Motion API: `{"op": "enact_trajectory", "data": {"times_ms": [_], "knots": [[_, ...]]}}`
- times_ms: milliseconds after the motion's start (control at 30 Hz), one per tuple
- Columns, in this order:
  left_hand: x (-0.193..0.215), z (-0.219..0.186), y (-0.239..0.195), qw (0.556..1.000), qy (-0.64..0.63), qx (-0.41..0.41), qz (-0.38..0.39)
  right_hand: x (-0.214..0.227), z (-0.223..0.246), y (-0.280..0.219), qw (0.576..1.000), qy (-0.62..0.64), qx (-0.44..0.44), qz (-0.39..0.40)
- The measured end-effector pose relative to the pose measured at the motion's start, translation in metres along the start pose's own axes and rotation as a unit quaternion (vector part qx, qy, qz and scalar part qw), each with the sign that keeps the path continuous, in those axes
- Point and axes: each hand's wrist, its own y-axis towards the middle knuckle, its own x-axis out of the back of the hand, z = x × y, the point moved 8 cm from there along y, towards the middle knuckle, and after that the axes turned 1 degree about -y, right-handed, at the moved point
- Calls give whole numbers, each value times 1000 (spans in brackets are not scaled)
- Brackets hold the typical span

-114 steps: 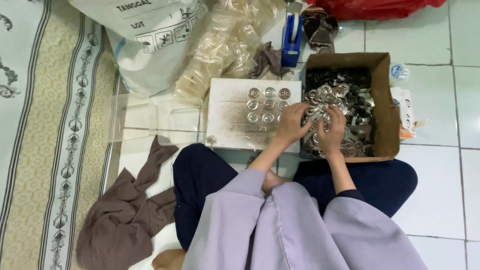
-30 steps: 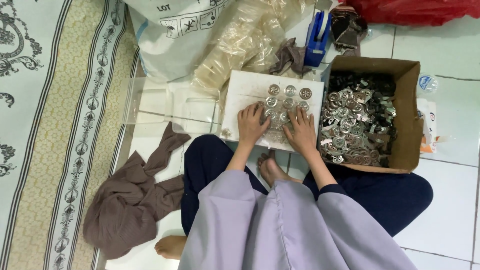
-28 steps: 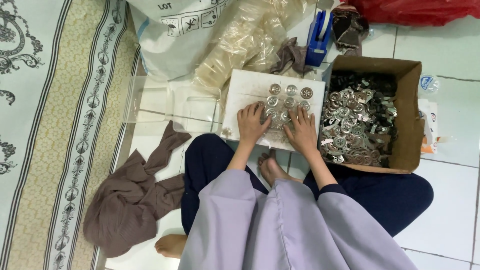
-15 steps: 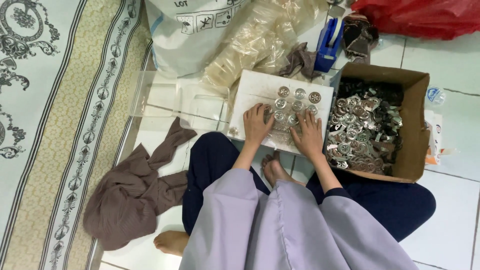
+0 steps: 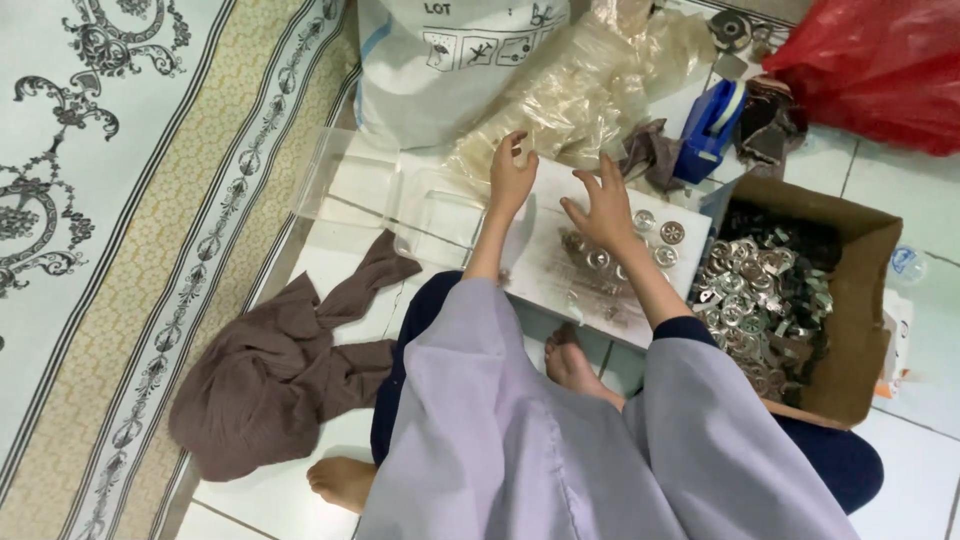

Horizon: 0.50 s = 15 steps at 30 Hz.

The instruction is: The person sits on the floor and sorts small, round metal parts from a cardboard box onto a white tray. They arrange the parts in rows and then place several of them into a small clear plastic bag.

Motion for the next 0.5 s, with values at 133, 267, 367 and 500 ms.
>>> {"op": "enact_trajectory", "data": {"times_ms": [133, 267, 367, 500], "knots": [[-14, 54, 35, 997, -11, 79, 16, -21, 3, 51, 999, -28, 13, 31], [-31, 69, 49, 992, -9, 101, 75, -49, -10, 82, 995, -57, -8, 76], [-38, 55, 53, 992, -45, 87, 82, -71, -21, 91, 992, -75, -11, 100], [-53, 65, 66, 991, -55, 99, 72, -92, -27, 97, 988, -78, -17, 133]]}}
